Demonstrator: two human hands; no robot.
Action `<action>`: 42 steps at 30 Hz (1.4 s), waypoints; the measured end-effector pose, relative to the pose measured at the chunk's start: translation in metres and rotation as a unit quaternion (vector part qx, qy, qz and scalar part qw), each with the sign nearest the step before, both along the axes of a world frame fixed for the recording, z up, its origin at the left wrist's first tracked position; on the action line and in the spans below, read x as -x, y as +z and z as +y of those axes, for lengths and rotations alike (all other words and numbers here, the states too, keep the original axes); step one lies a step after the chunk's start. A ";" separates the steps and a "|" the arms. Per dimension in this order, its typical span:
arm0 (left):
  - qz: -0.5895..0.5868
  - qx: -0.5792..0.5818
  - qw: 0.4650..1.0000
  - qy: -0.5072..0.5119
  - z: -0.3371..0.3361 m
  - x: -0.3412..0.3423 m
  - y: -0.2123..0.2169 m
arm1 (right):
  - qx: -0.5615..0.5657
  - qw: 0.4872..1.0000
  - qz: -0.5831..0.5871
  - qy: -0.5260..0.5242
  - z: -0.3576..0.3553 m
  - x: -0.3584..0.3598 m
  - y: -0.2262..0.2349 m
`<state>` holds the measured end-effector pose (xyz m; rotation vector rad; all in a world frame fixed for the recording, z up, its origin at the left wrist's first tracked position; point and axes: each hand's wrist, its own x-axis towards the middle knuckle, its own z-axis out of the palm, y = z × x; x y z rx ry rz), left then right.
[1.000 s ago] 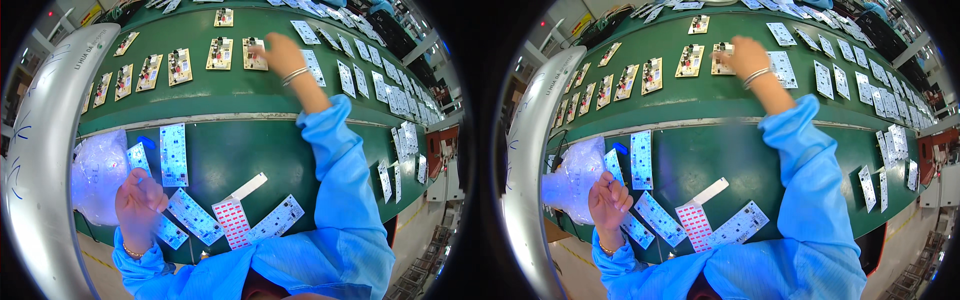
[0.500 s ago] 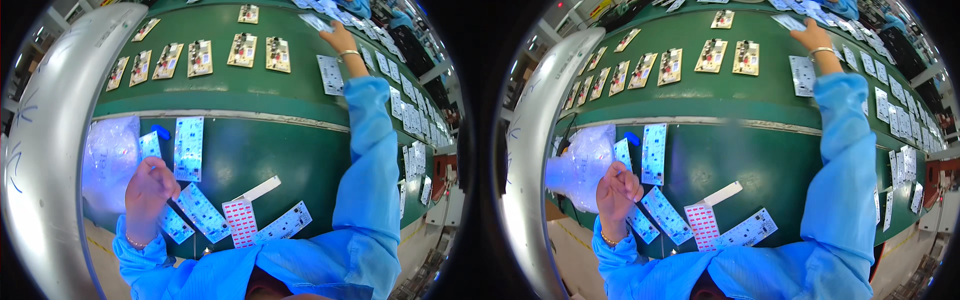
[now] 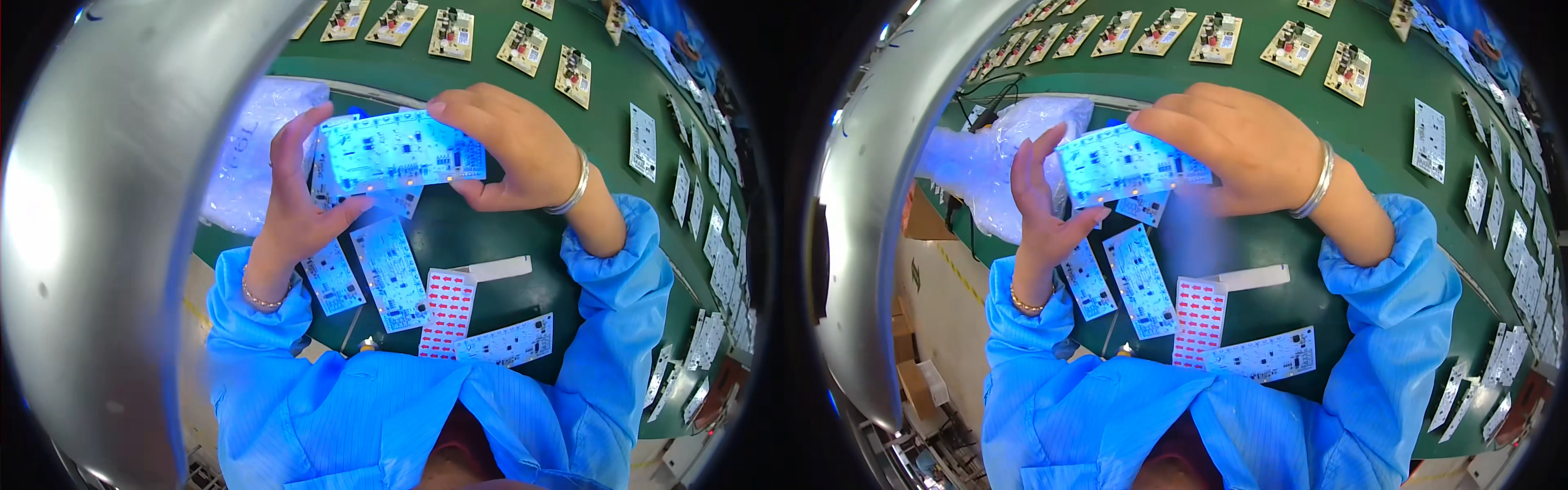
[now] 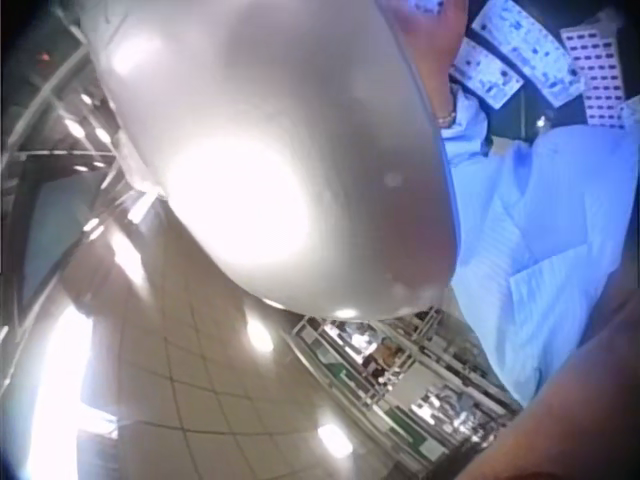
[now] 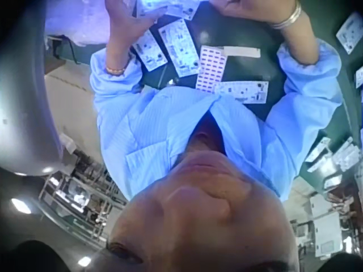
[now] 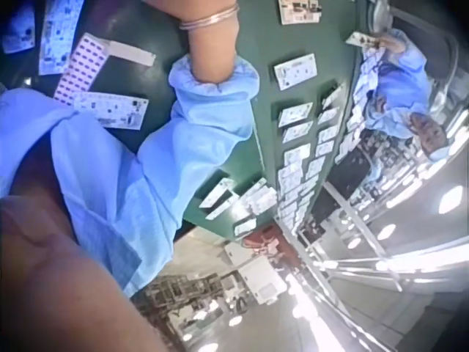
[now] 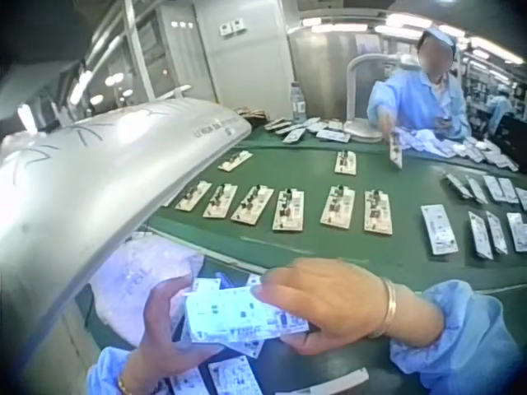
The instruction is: Inspecting and organizing electronic circuit boards on an assembly line table.
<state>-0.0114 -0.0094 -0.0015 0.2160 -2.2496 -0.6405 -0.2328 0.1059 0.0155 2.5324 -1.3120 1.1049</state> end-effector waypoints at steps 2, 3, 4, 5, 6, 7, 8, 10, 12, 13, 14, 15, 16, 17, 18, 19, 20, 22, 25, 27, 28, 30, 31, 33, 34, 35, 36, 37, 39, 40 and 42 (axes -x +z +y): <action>-0.066 0.015 0.998 -0.004 0.000 -0.006 -0.004 | 0.007 1.000 -0.015 0.023 0.004 -0.002 -0.003; -0.066 0.014 0.998 -0.006 0.001 -0.007 -0.003 | 0.005 1.000 -0.016 0.022 0.003 -0.002 -0.003; -0.057 0.002 0.998 -0.017 0.003 -0.007 -0.001 | 0.005 0.999 -0.027 0.027 0.003 -0.002 -0.004; -0.048 -0.010 0.998 -0.028 0.005 -0.007 0.002 | 0.005 0.999 -0.038 0.033 0.004 -0.002 -0.005; -0.049 -0.011 0.998 -0.028 0.006 -0.006 0.004 | 0.005 0.999 -0.039 0.032 0.004 -0.002 -0.005; -0.036 -0.009 0.999 -0.029 0.007 -0.005 0.005 | -0.006 0.999 -0.041 0.030 0.004 -0.002 -0.005; -0.022 -0.008 0.999 -0.030 0.007 -0.004 0.006 | -0.017 0.999 -0.043 0.029 0.004 -0.002 -0.006; -0.013 -0.028 0.998 -0.053 0.005 -0.005 -0.003 | -0.022 0.998 -0.045 0.030 0.006 -0.002 -0.007; -0.003 -0.049 0.996 -0.077 0.005 -0.006 -0.006 | -0.028 0.998 -0.047 0.030 0.007 -0.002 -0.009; 0.018 -0.055 0.994 -0.088 0.005 -0.005 -0.006 | -0.019 0.999 -0.040 0.025 0.006 0.000 -0.011; 0.039 -0.061 0.992 -0.100 0.006 -0.004 -0.006 | -0.010 0.999 -0.032 0.020 0.005 0.001 -0.012; 0.039 -0.062 0.992 -0.100 0.007 -0.004 -0.006 | -0.011 0.999 -0.032 0.020 0.004 0.001 -0.012; 0.065 -0.079 0.990 -0.093 0.009 -0.004 -0.006 | 0.018 0.999 -0.044 -0.010 0.003 0.001 -0.012; 0.091 -0.096 0.987 -0.087 0.010 -0.004 -0.006 | 0.048 0.997 -0.056 -0.040 0.003 0.000 -0.011; 0.092 -0.096 0.987 -0.088 0.011 -0.004 -0.005 | 0.047 0.997 -0.055 -0.041 0.003 0.001 -0.011; 0.096 -0.095 0.987 -0.083 0.010 -0.006 -0.005 | 0.047 0.996 -0.069 -0.042 0.003 0.002 -0.011; 0.100 -0.094 0.987 -0.078 0.009 -0.007 -0.004 | 0.046 0.995 -0.083 -0.043 0.004 0.003 -0.012; 0.106 -0.084 0.988 -0.079 0.009 -0.006 -0.003 | 0.057 0.993 -0.093 -0.037 0.004 0.003 -0.013; 0.114 -0.091 0.986 -0.076 0.009 -0.005 -0.004 | 0.048 0.991 -0.121 -0.031 0.005 0.002 -0.014; 0.117 -0.108 0.984 -0.075 0.010 -0.004 -0.005 | 0.029 0.990 -0.137 -0.034 0.007 0.000 -0.014; 0.117 -0.144 0.980 -0.070 0.012 -0.003 -0.004 | 0.026 0.988 -0.147 -0.032 0.008 -0.001 -0.014; 0.117 -0.179 0.975 -0.065 0.012 -0.003 -0.004 | 0.025 0.987 -0.158 -0.030 0.009 -0.001 -0.014; 0.111 -0.170 0.977 -0.058 0.012 -0.003 -0.004 | 0.002 0.986 -0.161 -0.031 0.010 0.000 -0.015; 0.105 -0.161 0.980 -0.052 0.013 -0.002 -0.004 | -0.020 0.986 -0.164 -0.033 0.010 0.000 -0.017; 0.107 -0.167 0.979 -0.048 0.014 -0.001 -0.004 | -0.017 0.986 -0.161 -0.038 0.010 0.000 -0.018; 0.109 -0.172 0.978 -0.044 0.014 0.000 -0.004 | -0.014 0.986 -0.158 -0.043 0.010 0.001 -0.018; 0.110 -0.172 0.978 -0.045 0.013 -0.001 -0.004 | -0.014 0.987 -0.157 -0.043 0.010 0.001 -0.018; 0.081 -0.156 0.983 -0.044 0.010 -0.003 -0.004 | -0.021 0.985 -0.162 -0.046 0.010 0.000 -0.018; 0.054 -0.139 0.988 -0.043 0.009 -0.004 -0.004 | -0.028 0.985 -0.166 -0.049 0.011 -0.002 -0.017; 0.032 -0.143 0.989 -0.034 0.010 -0.004 -0.004 | -0.035 0.978 -0.198 -0.059 0.011 -0.003 -0.015; 0.012 -0.146 0.989 -0.024 0.011 -0.006 -0.003 | -0.042 0.970 -0.228 -0.068 0.014 -0.006 -0.011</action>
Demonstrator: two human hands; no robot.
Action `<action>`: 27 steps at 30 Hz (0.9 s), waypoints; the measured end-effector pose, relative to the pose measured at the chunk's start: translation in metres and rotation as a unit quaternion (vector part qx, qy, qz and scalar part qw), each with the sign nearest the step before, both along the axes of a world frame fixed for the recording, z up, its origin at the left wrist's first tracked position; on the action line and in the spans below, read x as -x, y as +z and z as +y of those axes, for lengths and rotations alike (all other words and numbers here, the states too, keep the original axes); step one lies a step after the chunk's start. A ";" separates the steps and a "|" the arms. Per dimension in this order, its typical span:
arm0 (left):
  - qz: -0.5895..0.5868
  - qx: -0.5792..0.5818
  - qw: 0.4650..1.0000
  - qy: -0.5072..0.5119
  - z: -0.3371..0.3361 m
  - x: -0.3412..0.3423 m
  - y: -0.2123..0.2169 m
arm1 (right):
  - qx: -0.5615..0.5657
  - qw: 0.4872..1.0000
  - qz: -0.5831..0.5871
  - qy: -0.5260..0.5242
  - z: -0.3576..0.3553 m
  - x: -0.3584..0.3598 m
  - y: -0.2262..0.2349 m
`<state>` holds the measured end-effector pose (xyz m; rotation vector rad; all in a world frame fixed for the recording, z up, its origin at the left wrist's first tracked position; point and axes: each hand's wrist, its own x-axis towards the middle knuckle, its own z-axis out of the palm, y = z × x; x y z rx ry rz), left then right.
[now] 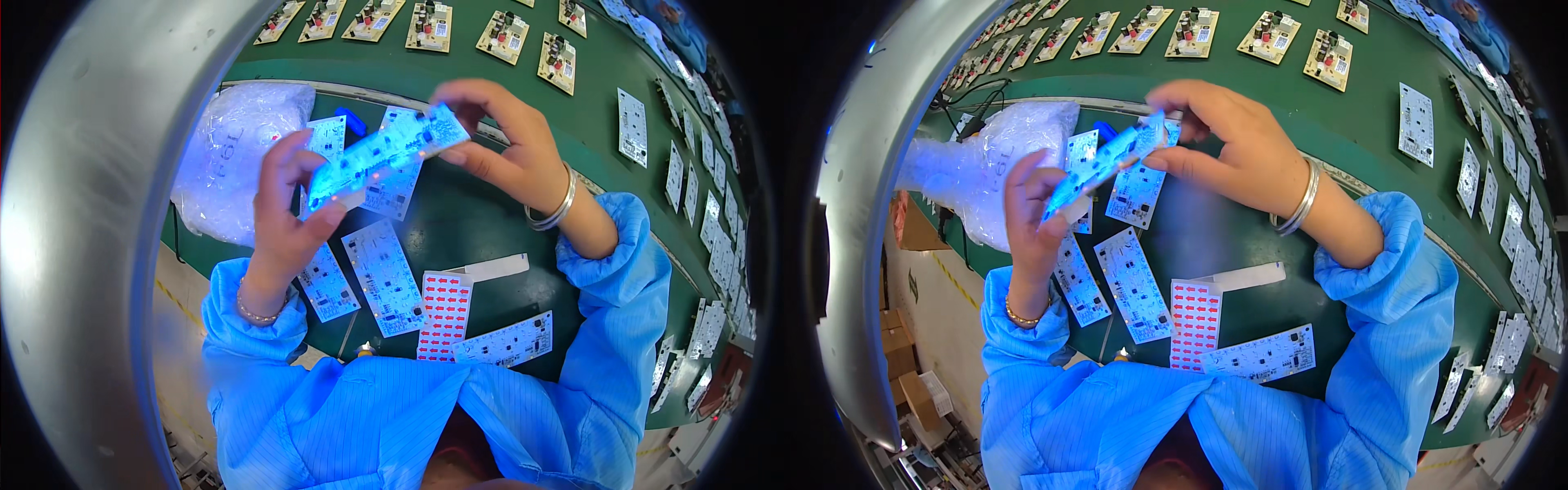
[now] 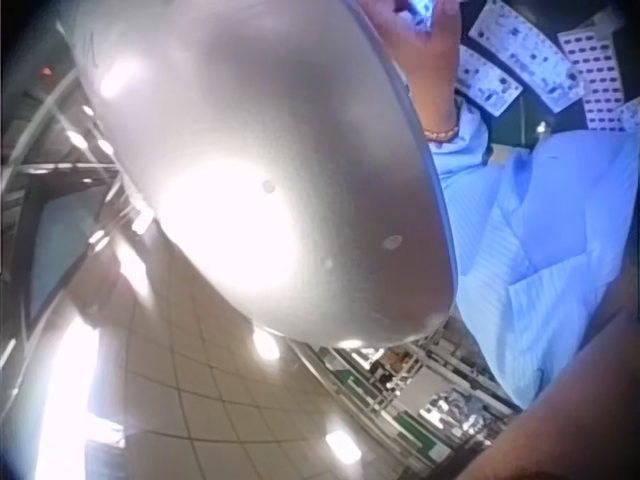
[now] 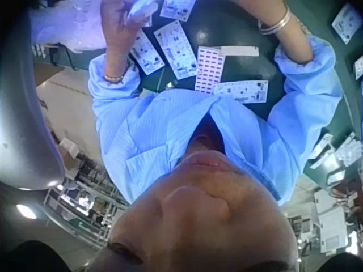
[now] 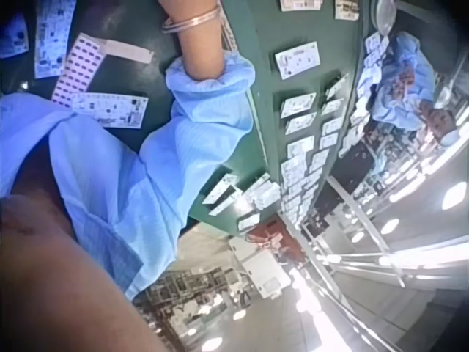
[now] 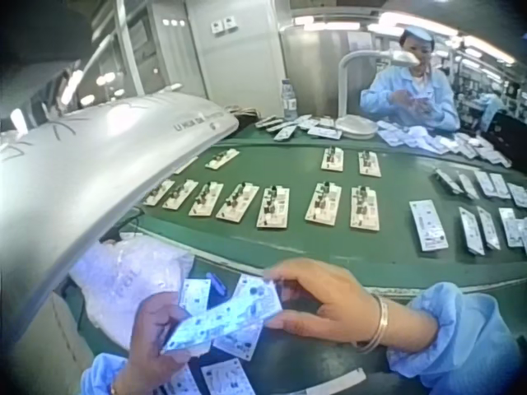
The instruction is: Inspecting and organizing electronic circuit boards on an assembly line table.
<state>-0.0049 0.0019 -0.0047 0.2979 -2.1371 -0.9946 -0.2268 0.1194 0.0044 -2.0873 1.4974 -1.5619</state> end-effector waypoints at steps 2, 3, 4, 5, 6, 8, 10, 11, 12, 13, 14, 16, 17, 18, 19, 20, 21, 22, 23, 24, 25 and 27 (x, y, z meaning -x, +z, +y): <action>-0.143 -0.347 0.923 -0.079 0.001 -0.003 0.006 | -0.168 0.981 -0.098 0.026 0.003 -0.001 0.006; -0.143 -0.348 0.923 -0.079 0.002 -0.003 0.008 | -0.169 0.980 -0.098 0.026 0.004 -0.002 0.005; -0.127 -0.481 0.857 -0.133 0.005 -0.001 0.011 | -0.202 0.969 -0.134 0.036 0.003 -0.005 0.004; -0.106 -0.602 0.770 -0.183 0.008 0.001 0.014 | -0.235 0.956 -0.170 0.046 0.003 -0.006 0.003; -0.090 -0.654 0.735 -0.158 0.012 0.006 0.019 | -0.235 0.956 -0.169 0.045 0.003 -0.007 0.004; -0.054 -0.673 0.695 -0.249 0.004 0.003 0.004 | -0.273 0.914 -0.278 0.111 0.002 -0.006 0.007; -0.030 -0.699 0.655 -0.287 0.003 0.001 0.003 | -0.277 0.906 -0.295 0.121 -0.001 -0.004 0.001; -0.029 -0.699 0.655 -0.285 0.004 0.002 0.001 | -0.280 0.898 -0.312 0.130 -0.002 -0.004 -0.001; -0.032 -0.711 0.638 -0.294 0.002 0.001 0.001 | -0.281 0.897 -0.312 0.136 -0.004 -0.006 -0.002; -0.034 -0.722 0.622 -0.302 0.001 0.001 0.000 | -0.280 0.885 -0.351 0.122 -0.004 -0.010 -0.003; -0.034 -0.729 0.607 -0.314 0.000 0.003 0.000 | -0.279 0.871 -0.390 0.108 -0.005 -0.012 -0.003; -0.025 -0.747 0.569 -0.342 -0.002 0.005 -0.002 | -0.297 0.848 -0.421 0.122 -0.002 -0.013 0.000; -0.018 -0.763 0.528 -0.372 -0.003 0.005 -0.004 | -0.314 0.825 -0.451 0.131 -0.001 -0.013 0.000; -0.017 -0.760 0.522 -0.386 -0.005 0.006 -0.007 | -0.315 0.824 -0.452 0.134 -0.002 -0.011 -0.001; -0.014 -0.760 0.523 -0.385 -0.005 0.006 -0.008 | -0.317 0.823 -0.451 0.136 -0.003 -0.010 -0.002; -0.015 -0.767 0.513 -0.384 -0.005 0.006 -0.007 | -0.323 0.818 -0.455 0.141 -0.003 -0.009 -0.003; -0.018 -0.774 0.502 -0.385 -0.006 0.006 -0.008 | -0.329 0.812 -0.459 0.144 -0.003 -0.009 -0.003; -0.017 -0.774 0.501 -0.386 -0.006 0.006 -0.009 | -0.330 0.813 -0.459 0.143 -0.003 -0.009 -0.003; -0.015 -0.773 0.506 -0.383 -0.005 0.006 -0.010 | -0.330 0.804 -0.473 0.144 -0.003 -0.009 -0.004; -0.014 -0.772 0.509 -0.382 -0.004 0.007 -0.011 | -0.331 0.795 -0.487 0.143 -0.003 -0.008 -0.004; -0.016 -0.772 0.506 -0.385 -0.004 0.008 -0.012 | -0.331 0.796 -0.487 0.139 -0.003 -0.008 -0.005; -0.006 -0.778 0.488 -0.395 -0.004 0.006 -0.011 | -0.340 0.792 -0.487 0.142 -0.005 -0.009 -0.007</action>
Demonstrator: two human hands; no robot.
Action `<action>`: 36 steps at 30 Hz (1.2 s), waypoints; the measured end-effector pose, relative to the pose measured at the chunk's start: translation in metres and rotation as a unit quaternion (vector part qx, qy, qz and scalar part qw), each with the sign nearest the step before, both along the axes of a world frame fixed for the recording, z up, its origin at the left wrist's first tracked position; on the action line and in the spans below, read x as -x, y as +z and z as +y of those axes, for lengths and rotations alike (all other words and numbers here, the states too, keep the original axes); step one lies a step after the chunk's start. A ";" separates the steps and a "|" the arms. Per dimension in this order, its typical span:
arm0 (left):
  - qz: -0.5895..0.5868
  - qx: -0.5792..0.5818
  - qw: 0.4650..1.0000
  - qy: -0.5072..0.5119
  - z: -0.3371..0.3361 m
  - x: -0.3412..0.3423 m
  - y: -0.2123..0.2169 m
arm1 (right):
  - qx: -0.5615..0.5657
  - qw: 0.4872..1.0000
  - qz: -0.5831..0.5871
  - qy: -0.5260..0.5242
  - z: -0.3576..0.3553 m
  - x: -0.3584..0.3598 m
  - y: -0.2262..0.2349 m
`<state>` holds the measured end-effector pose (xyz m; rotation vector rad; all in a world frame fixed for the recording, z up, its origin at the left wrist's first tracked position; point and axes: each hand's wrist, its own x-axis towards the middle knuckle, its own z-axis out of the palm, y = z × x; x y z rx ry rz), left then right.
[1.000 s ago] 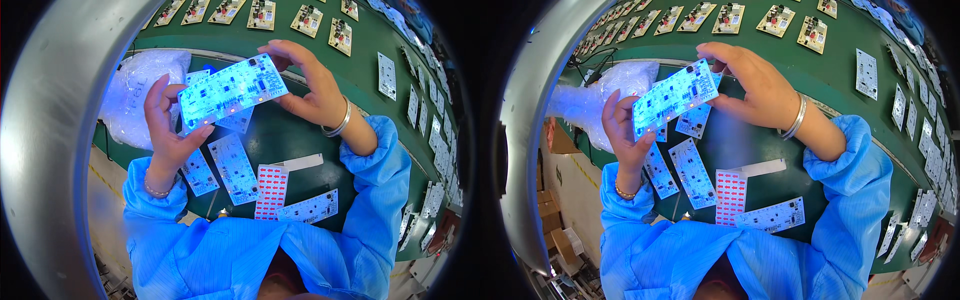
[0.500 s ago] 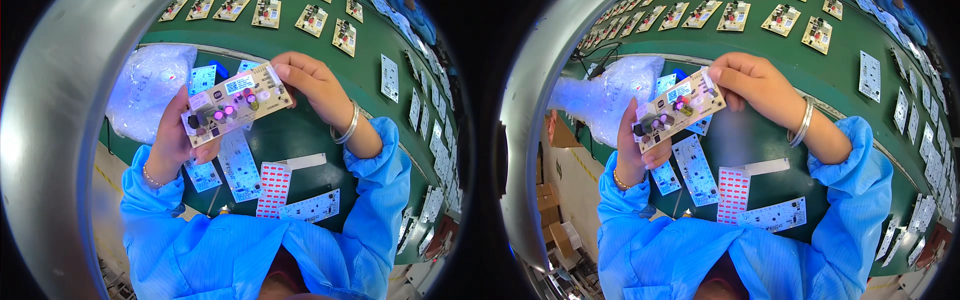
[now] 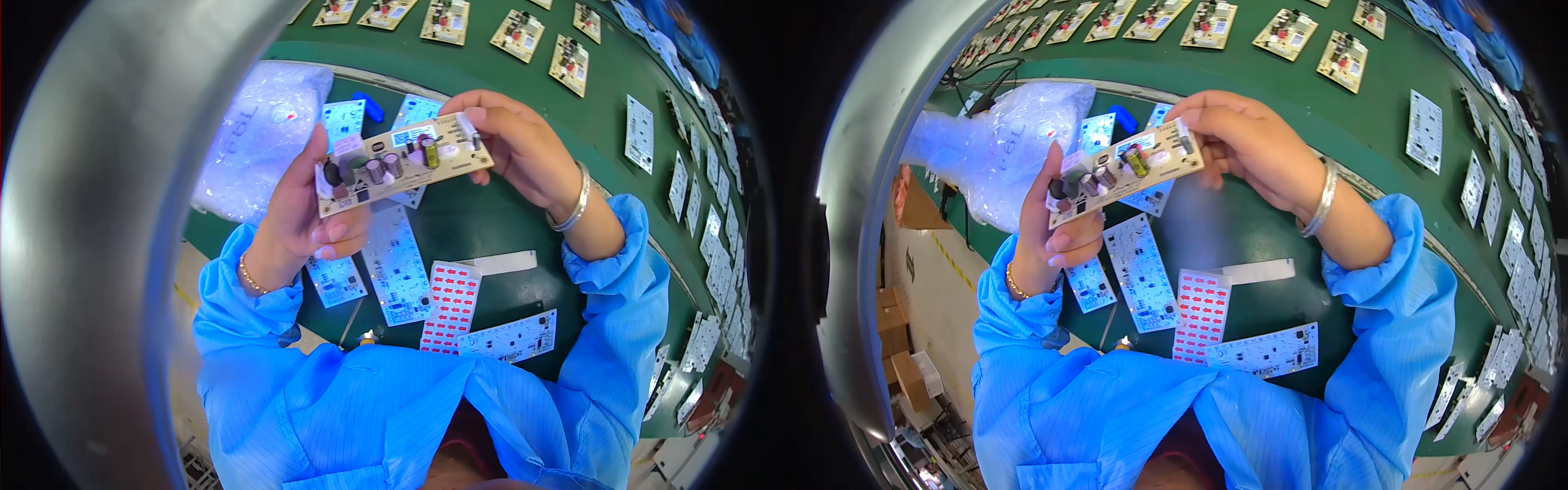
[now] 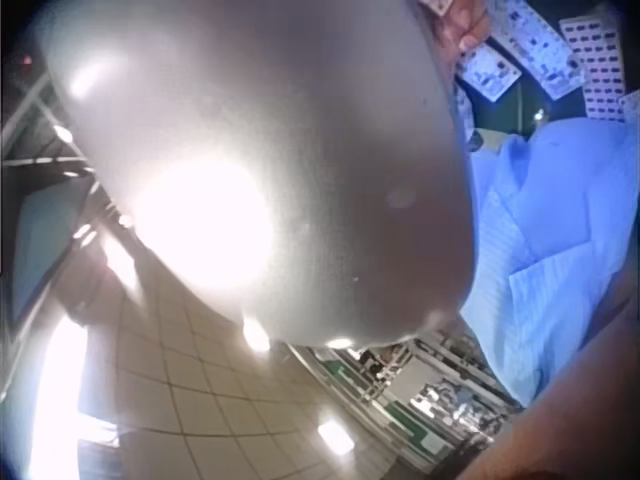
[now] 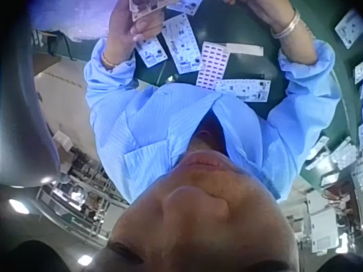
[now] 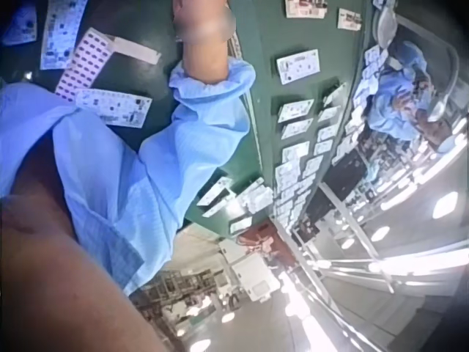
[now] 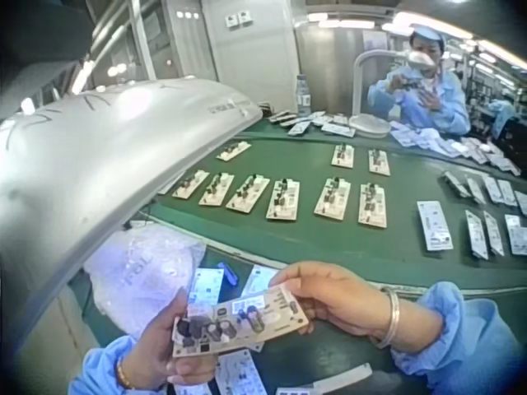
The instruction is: Inspecting and organizing electronic circuit boards on an assembly line table.
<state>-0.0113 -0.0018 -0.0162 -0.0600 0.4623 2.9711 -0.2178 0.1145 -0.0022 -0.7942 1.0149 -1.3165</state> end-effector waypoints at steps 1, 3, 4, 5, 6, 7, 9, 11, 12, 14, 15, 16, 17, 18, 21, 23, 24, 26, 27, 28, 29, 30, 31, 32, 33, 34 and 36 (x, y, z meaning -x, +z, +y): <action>0.008 -0.006 1.000 -0.006 -0.001 0.000 -0.001 | -0.002 1.000 0.002 -0.006 0.000 0.000 -0.001; 0.004 -0.009 1.000 -0.013 -0.001 0.000 0.001 | -0.004 1.000 -0.018 0.002 -0.001 -0.001 -0.001; -0.003 -0.010 1.000 -0.015 -0.001 0.001 0.001 | -0.004 1.000 -0.017 -0.001 0.000 -0.001 -0.001; -0.001 -0.015 1.000 -0.012 0.000 0.002 0.000 | 0.000 0.999 -0.047 0.009 0.000 -0.001 0.000; -0.001 -0.015 1.000 -0.014 0.001 0.002 0.001 | 0.005 0.997 -0.076 0.020 0.001 0.000 0.000; -0.007 -0.015 1.000 -0.012 0.001 0.003 0.001 | 0.005 0.997 -0.076 0.018 0.002 0.000 0.000; -0.014 -0.015 1.000 -0.010 0.002 0.003 0.002 | 0.002 0.995 -0.101 0.023 0.002 0.000 -0.001; -0.028 -0.018 0.999 -0.001 0.003 0.003 0.001 | -0.005 0.994 -0.107 0.019 0.002 0.000 -0.001; -0.028 -0.018 0.999 -0.002 0.003 0.004 0.001 | -0.013 0.994 -0.112 0.013 0.002 0.000 -0.001; -0.036 -0.001 0.999 0.001 0.003 0.004 0.002 | -0.011 0.994 -0.112 0.015 0.002 0.001 -0.003; -0.036 -0.001 0.999 0.001 0.003 0.004 0.002 | -0.007 0.994 -0.112 0.018 0.002 0.001 -0.003; -0.032 -0.001 0.999 0.004 0.003 0.005 0.002 | -0.007 0.994 -0.112 0.017 0.002 0.001 -0.003; -0.027 -0.001 1.000 0.007 0.003 0.005 0.002 | -0.001 0.993 -0.115 0.019 0.002 0.002 -0.004; -0.027 -0.002 1.000 0.007 0.003 0.005 0.003 | 0.005 0.993 -0.119 0.022 0.003 0.002 -0.004; -0.059 0.034 0.997 0.029 0.004 0.005 0.002 | 0.006 0.993 -0.111 0.038 0.002 0.003 -0.003; -0.038 0.092 0.994 0.034 0.001 0.003 -0.005 | 0.004 0.994 -0.110 0.024 0.001 -0.001 -0.003; -0.038 0.091 0.995 0.034 0.001 0.003 -0.006 | 0.002 0.994 -0.109 0.008 0.001 -0.002 -0.003; -0.039 0.171 0.984 0.038 0.000 0.003 -0.007 | -0.001 0.994 -0.110 0.007 0.001 -0.001 -0.005; -0.039 0.170 0.984 0.040 0.000 0.003 -0.008 | -0.004 0.994 -0.113 0.007 0.000 -0.001 -0.005; -0.048 0.181 0.981 0.052 0.000 0.003 -0.009 | -0.004 0.994 -0.113 0.009 0.000 -0.001 -0.005; -0.056 0.192 0.978 0.063 0.001 0.003 -0.009 | -0.010 0.994 -0.106 0.006 0.000 0.000 -0.006; -0.057 0.191 0.978 0.064 0.001 0.004 -0.008 | -0.015 0.995 -0.099 0.002 0.000 0.001 -0.006; -0.067 0.214 0.972 0.064 0.002 0.005 -0.005 | -0.016 0.995 -0.098 0.003 0.000 0.002 -0.007; -0.077 0.237 0.967 0.062 0.003 0.006 -0.004 | -0.027 0.996 -0.082 0.009 0.000 0.004 -0.008; -0.061 0.236 0.968 0.060 0.002 0.007 -0.007 | -0.037 0.997 -0.064 0.013 0.000 0.006 -0.009; -0.058 0.236 0.968 0.058 0.002 0.007 -0.007 | -0.037 0.997 -0.062 0.011 0.001 0.009 -0.009; -0.065 0.257 0.963 0.048 0.001 0.005 -0.006 | -0.031 0.994 -0.085 0.062 0.003 0.013 -0.009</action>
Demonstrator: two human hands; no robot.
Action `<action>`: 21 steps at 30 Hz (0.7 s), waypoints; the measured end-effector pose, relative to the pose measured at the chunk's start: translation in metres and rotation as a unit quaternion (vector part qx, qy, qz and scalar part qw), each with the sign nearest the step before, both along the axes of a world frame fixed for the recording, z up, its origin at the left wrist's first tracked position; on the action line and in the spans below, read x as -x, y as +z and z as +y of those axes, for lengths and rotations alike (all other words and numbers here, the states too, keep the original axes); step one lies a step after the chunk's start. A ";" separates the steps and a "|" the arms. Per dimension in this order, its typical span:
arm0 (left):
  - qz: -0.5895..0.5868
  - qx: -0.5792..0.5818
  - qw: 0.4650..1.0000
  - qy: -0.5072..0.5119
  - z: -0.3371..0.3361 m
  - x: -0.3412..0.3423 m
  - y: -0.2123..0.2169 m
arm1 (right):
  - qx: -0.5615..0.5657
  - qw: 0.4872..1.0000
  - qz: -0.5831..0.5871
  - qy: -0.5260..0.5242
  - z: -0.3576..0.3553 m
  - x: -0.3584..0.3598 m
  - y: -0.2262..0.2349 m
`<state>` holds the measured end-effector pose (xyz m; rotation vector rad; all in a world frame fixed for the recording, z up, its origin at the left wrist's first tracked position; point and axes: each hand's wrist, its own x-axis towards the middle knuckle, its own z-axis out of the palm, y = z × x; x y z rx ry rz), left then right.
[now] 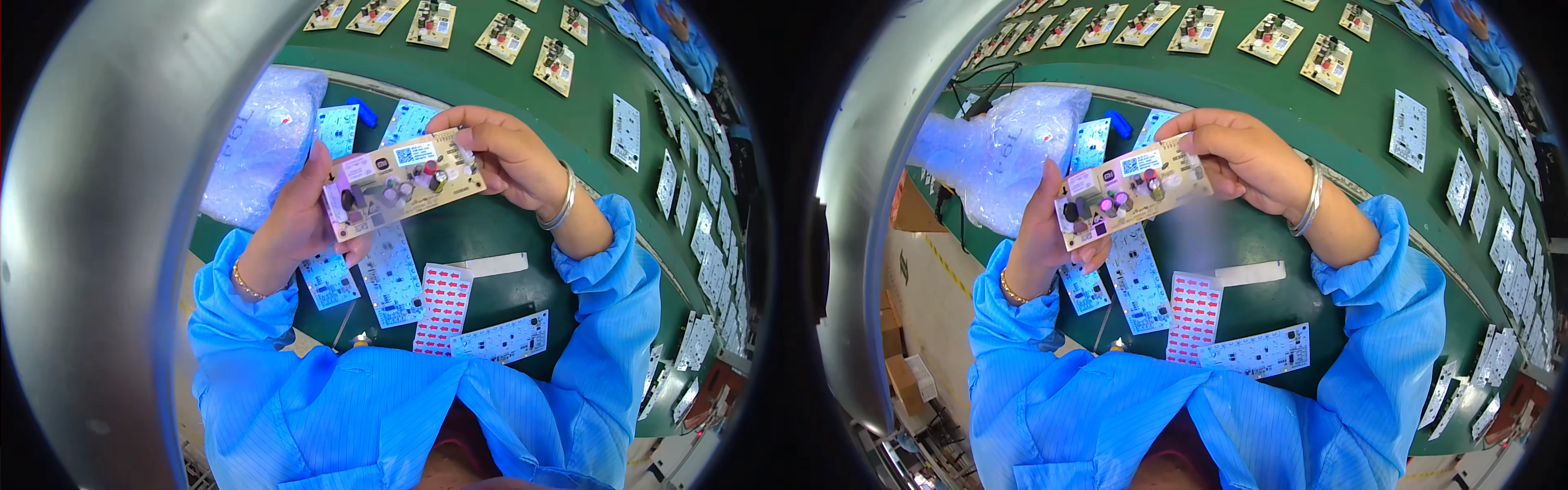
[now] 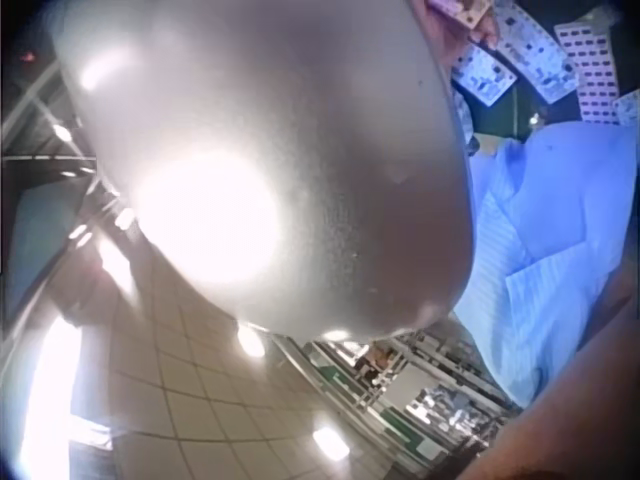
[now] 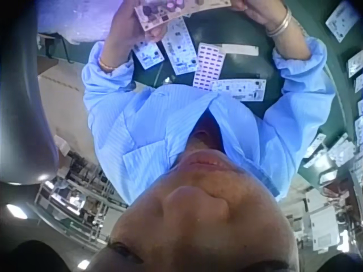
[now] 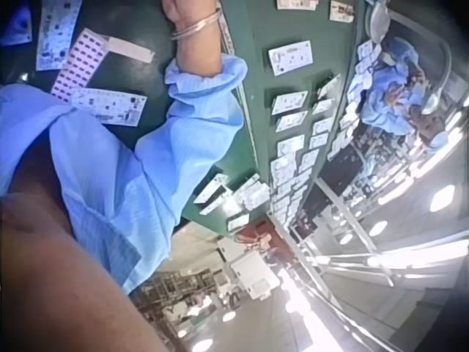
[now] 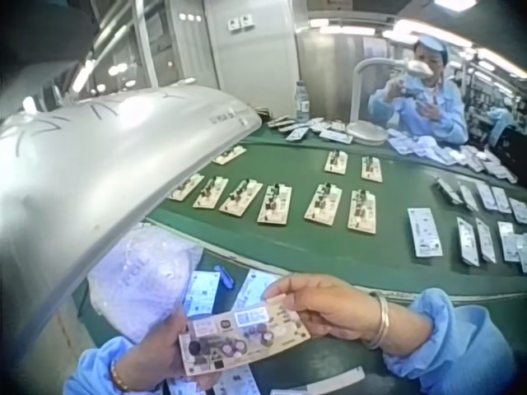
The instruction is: Inspecting and organizing electronic circuit boards on an assembly line table.
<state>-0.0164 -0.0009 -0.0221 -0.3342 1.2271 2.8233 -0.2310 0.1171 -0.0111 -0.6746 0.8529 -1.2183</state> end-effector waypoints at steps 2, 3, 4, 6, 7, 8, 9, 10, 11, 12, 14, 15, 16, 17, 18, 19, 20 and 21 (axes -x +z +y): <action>0.009 -0.004 1.000 0.005 0.001 -0.001 0.000 | -0.006 1.000 0.007 -0.012 -0.002 -0.003 -0.001; 0.016 -0.009 1.000 0.014 0.001 -0.001 0.000 | -0.011 1.000 0.011 -0.020 -0.002 -0.005 -0.001; 0.018 -0.008 1.000 0.012 0.001 -0.001 0.000 | -0.011 1.000 0.014 -0.023 -0.001 -0.005 -0.001; 0.018 0.042 0.999 0.000 0.000 -0.001 -0.002 | 0.002 0.999 0.023 -0.021 0.000 -0.004 -0.002; 0.018 0.043 0.999 0.000 0.002 0.000 -0.001 | 0.003 0.999 0.024 -0.021 0.001 -0.004 -0.002; 0.010 0.075 0.997 0.018 0.005 0.002 0.002 | 0.013 0.998 0.043 -0.035 0.001 -0.005 -0.003; 0.002 0.107 0.994 0.037 0.007 0.002 0.003 | 0.024 0.997 0.060 -0.049 0.002 -0.005 -0.003; 0.001 0.107 0.993 0.038 0.007 0.001 0.003 | 0.024 0.997 0.060 -0.048 0.003 -0.007 -0.002; 0.011 0.134 0.990 0.043 0.007 0.000 0.001 | 0.035 0.994 0.076 -0.063 0.003 -0.008 -0.001; 0.022 0.161 0.986 0.048 0.007 -0.001 0.000 | 0.047 0.992 0.092 -0.079 0.004 -0.010 0.001; 0.007 0.197 0.978 0.070 0.009 -0.002 0.001 | 0.057 0.990 0.102 -0.085 0.005 -0.012 0.002; -0.006 0.233 0.968 0.090 0.010 -0.002 0.002 | 0.067 0.987 0.113 -0.092 0.005 -0.012 0.003; -0.007 0.232 0.969 0.089 0.010 -0.002 0.003 | 0.065 0.987 0.113 -0.093 0.006 -0.012 0.002; -0.002 0.240 0.968 0.068 0.008 -0.003 0.004 | 0.075 0.985 0.119 -0.097 0.006 -0.012 0.002; 0.003 0.249 0.967 0.047 0.006 -0.002 0.005 | 0.086 0.983 0.126 -0.102 0.005 -0.012 0.001; 0.004 0.247 0.968 0.045 0.006 -0.001 0.007 | 0.084 0.983 0.126 -0.104 0.005 -0.011 0.001; -0.006 0.252 0.966 0.057 0.006 -0.001 0.009 | 0.089 0.982 0.130 -0.104 0.003 -0.011 0.000; -0.017 0.256 0.964 0.067 0.008 0.000 0.011 | 0.095 0.981 0.132 -0.106 0.004 -0.011 0.001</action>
